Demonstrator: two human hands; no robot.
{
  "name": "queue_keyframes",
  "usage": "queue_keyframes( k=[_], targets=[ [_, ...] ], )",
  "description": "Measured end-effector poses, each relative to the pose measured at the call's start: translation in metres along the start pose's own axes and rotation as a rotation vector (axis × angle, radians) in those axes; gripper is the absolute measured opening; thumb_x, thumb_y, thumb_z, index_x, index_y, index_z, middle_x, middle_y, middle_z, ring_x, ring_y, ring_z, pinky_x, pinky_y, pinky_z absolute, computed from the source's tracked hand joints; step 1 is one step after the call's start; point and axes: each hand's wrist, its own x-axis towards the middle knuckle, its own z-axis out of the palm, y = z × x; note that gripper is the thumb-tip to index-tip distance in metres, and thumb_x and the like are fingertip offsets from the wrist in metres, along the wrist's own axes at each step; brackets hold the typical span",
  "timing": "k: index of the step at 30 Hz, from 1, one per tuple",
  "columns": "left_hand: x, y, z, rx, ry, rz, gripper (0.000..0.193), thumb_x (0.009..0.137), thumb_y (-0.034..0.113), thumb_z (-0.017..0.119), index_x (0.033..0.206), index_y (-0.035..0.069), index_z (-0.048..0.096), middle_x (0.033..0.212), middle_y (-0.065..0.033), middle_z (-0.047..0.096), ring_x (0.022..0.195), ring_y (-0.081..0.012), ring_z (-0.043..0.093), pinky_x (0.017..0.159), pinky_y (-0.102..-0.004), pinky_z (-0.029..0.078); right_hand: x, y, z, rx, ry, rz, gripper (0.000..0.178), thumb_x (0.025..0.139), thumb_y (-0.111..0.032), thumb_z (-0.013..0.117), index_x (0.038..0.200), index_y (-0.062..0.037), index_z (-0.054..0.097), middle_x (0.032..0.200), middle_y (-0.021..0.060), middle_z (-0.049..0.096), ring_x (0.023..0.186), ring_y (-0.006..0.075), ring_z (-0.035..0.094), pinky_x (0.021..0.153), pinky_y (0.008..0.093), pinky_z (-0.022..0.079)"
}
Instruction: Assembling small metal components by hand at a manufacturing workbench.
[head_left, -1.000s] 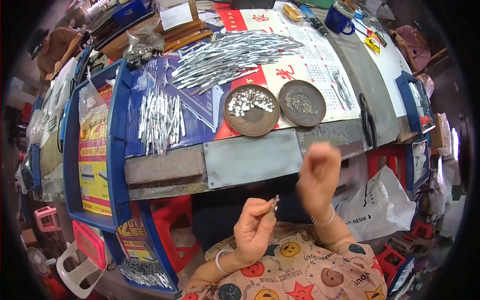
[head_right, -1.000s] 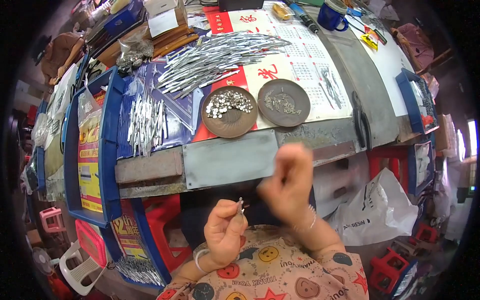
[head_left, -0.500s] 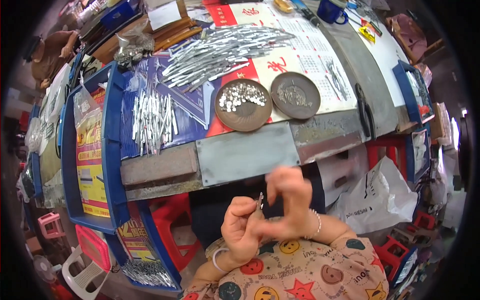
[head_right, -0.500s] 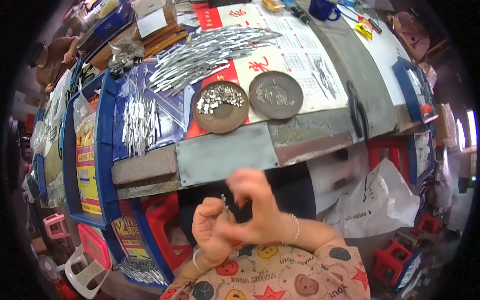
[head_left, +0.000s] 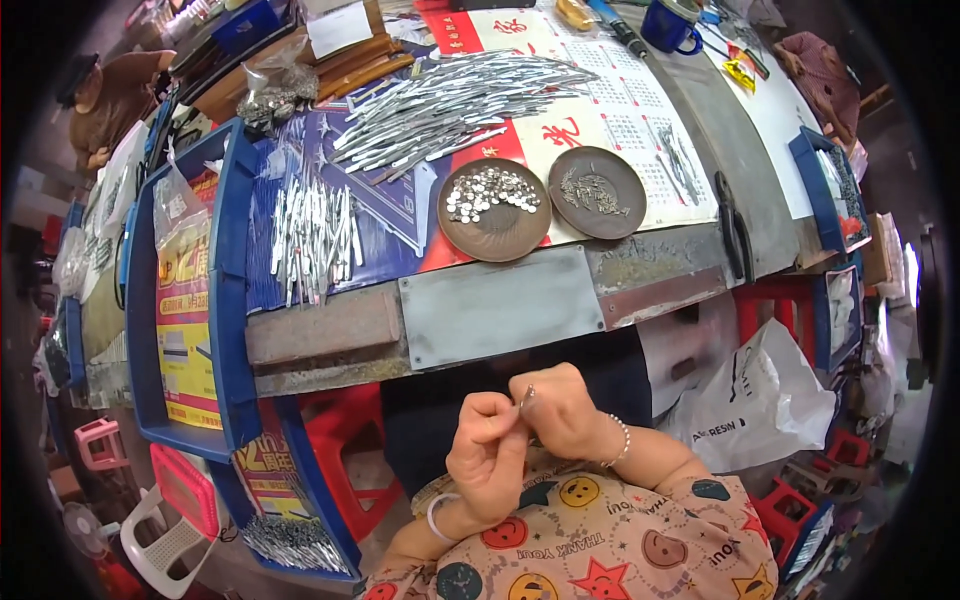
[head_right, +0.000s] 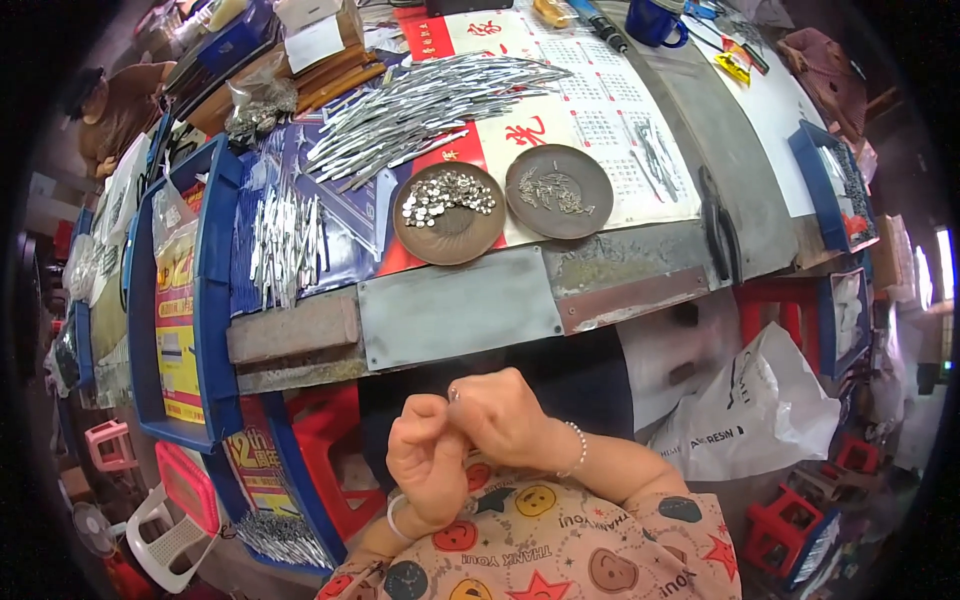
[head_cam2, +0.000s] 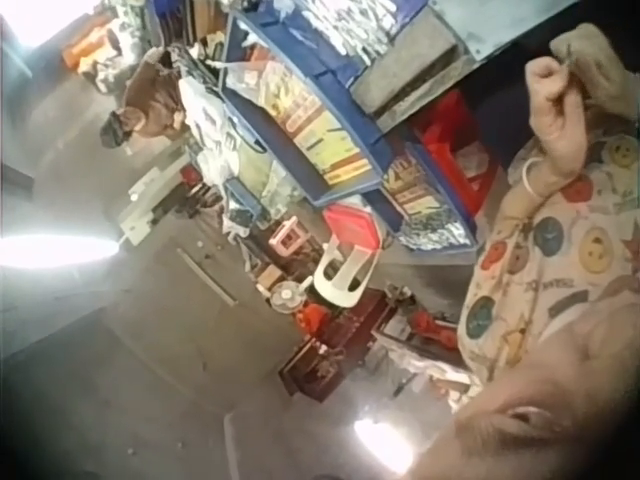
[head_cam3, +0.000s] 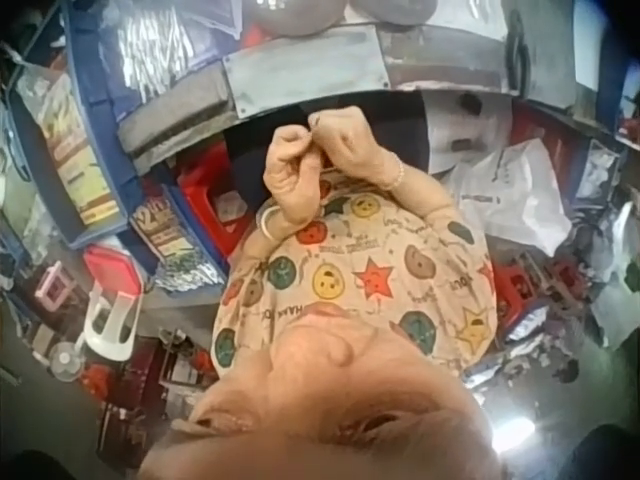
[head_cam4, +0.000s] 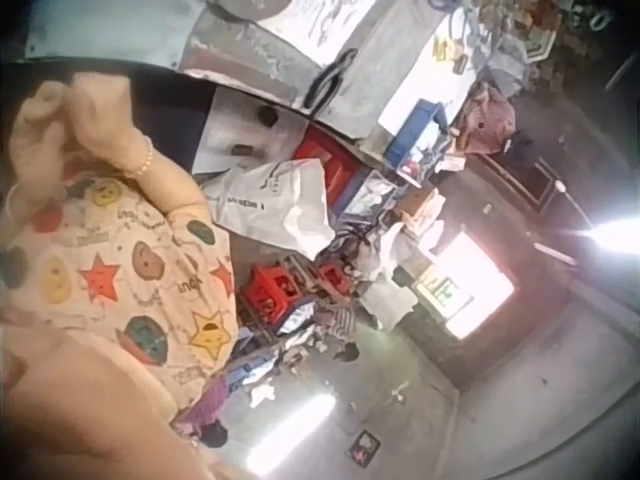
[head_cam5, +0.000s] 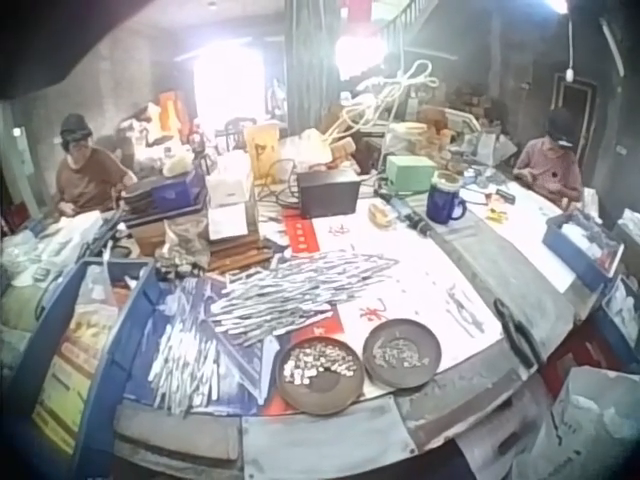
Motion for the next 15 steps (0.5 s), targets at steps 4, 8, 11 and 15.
queue_keyframes(
  k=[4, 8, 11, 15],
  targets=[
    [0.001, 0.003, 0.001, -0.07, 0.034, -0.074, 0.021, 0.089, -0.01, 0.051, 0.105, 0.003, 0.052, 0.104, -0.0103, 0.048, 0.07, -0.0057, 0.046, 0.057, -0.0172, 0.041, -0.001, 0.007, -0.006, 0.022, -0.03, -0.007, 0.041, 0.094, -0.024, 0.045, 0.061, -0.001, 0.04, 0.056, 0.0101, 0.041, 0.044, 0.0265, 0.042, 0.041, 0.034, 0.034],
    [0.0, 0.009, 0.001, 0.006, 0.035, -0.032, 0.019, 0.089, -0.01, 0.05, 0.105, 0.001, 0.052, 0.105, -0.0098, 0.048, 0.069, -0.0048, 0.047, 0.056, -0.0158, 0.04, 0.002, -0.004, -0.003, 0.023, -0.056, -0.054, 0.041, 0.093, -0.03, 0.05, 0.064, -0.0013, 0.046, 0.059, 0.0115, 0.043, 0.047, 0.0286, 0.048, 0.043, 0.0346, 0.037],
    [0.001, 0.009, 0.002, -0.082, 0.056, -0.087, 0.019, 0.09, -0.01, 0.049, 0.105, 0.0, 0.052, 0.106, -0.0097, 0.047, 0.07, -0.0051, 0.048, 0.056, -0.0159, 0.041, 0.004, 0.003, -0.003, 0.161, -0.074, 0.043, 0.037, 0.092, -0.029, 0.052, 0.067, -0.002, 0.048, 0.06, 0.0113, 0.043, 0.048, 0.028, 0.046, 0.043, 0.0337, 0.036],
    [0.001, 0.011, 0.003, -0.069, 0.073, -0.074, 0.018, 0.09, -0.009, 0.05, 0.106, -0.001, 0.051, 0.107, -0.0099, 0.047, 0.077, -0.0064, 0.049, 0.064, -0.0167, 0.042, 0.004, -0.007, 0.009, 0.076, 0.064, -0.109, 0.038, 0.093, -0.028, 0.051, 0.065, -0.0025, 0.046, 0.06, 0.0086, 0.048, 0.046, 0.0235, 0.044, 0.043, 0.0289, 0.035]
  ],
)
